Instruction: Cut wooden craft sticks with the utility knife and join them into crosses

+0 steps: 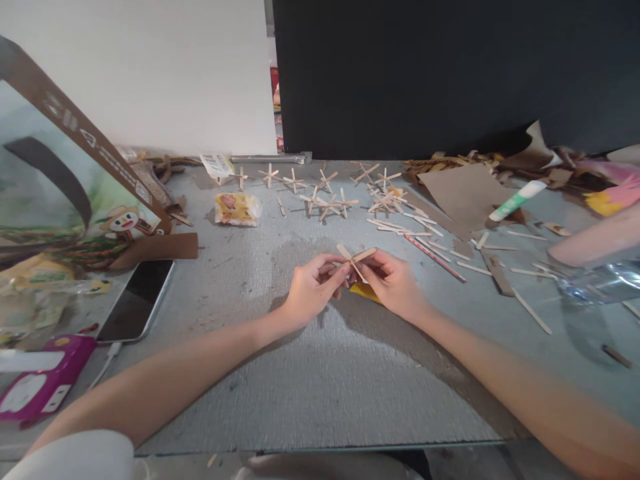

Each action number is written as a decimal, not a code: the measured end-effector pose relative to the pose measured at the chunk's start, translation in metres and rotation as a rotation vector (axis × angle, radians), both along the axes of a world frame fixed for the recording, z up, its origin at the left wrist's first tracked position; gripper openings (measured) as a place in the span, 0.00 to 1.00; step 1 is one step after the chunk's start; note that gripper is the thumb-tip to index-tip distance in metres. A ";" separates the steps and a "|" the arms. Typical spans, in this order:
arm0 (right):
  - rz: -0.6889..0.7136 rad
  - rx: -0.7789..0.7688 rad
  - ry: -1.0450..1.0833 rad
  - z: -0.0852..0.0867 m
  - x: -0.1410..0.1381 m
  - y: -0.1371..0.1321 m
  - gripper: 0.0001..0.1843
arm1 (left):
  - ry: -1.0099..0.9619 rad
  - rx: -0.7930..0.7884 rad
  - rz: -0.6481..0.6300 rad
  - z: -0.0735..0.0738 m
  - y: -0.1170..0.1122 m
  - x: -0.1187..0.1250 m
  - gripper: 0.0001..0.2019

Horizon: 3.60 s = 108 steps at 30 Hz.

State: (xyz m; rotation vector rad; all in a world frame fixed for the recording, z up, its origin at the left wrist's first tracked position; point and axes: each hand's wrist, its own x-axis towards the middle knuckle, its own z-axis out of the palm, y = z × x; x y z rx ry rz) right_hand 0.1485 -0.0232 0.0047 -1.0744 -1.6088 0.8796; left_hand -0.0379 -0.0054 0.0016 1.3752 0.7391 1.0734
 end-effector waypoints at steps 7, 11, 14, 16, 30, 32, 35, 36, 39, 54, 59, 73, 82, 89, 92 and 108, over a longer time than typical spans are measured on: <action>-0.020 -0.005 0.012 0.001 -0.003 -0.002 0.19 | 0.017 0.028 0.028 -0.003 -0.001 -0.001 0.23; -0.034 -0.032 0.064 0.001 -0.005 -0.002 0.18 | 0.013 0.038 0.034 0.000 -0.002 -0.002 0.22; -0.010 -0.055 0.116 0.001 -0.006 -0.001 0.18 | 0.001 0.040 0.043 0.000 -0.003 -0.002 0.21; 0.001 -0.064 0.135 0.002 -0.006 0.000 0.19 | -0.009 0.043 0.045 0.000 -0.003 -0.002 0.21; -0.003 -0.064 0.099 0.005 -0.007 -0.002 0.20 | -0.005 0.043 0.055 -0.001 -0.003 0.000 0.22; -0.014 -0.060 0.092 0.006 -0.007 -0.003 0.21 | -0.013 0.046 0.052 0.000 -0.004 0.000 0.22; -0.017 -0.051 0.078 0.006 -0.007 -0.003 0.22 | -0.025 0.046 0.045 0.001 -0.004 0.000 0.21; -0.013 -0.049 0.080 0.006 -0.007 -0.003 0.21 | -0.028 0.046 0.044 0.001 -0.004 0.000 0.21; 0.005 -0.058 0.092 0.007 -0.006 -0.003 0.19 | -0.033 0.052 0.042 0.000 -0.004 -0.001 0.20; 0.055 -0.069 0.108 0.011 -0.006 -0.006 0.16 | -0.021 0.045 0.021 0.001 -0.004 -0.002 0.21; 0.027 -0.032 0.074 0.010 -0.006 -0.005 0.16 | -0.024 0.017 -0.009 -0.002 -0.003 -0.002 0.23; 0.015 -0.049 0.077 0.008 -0.005 -0.005 0.19 | -0.005 0.121 -0.066 -0.005 -0.003 -0.002 0.22; -0.003 -0.102 0.098 0.013 -0.008 -0.006 0.22 | 0.051 0.160 -0.035 -0.006 -0.004 -0.004 0.22; 0.006 -0.100 0.161 0.015 -0.009 -0.005 0.20 | 0.054 0.127 -0.018 -0.003 -0.005 -0.003 0.20; 0.004 -0.106 0.157 0.014 -0.009 -0.006 0.20 | 0.035 0.114 -0.022 -0.004 -0.004 -0.003 0.22; -0.101 -0.026 0.152 0.004 0.001 0.003 0.15 | 0.017 0.020 -0.004 0.002 -0.002 -0.003 0.21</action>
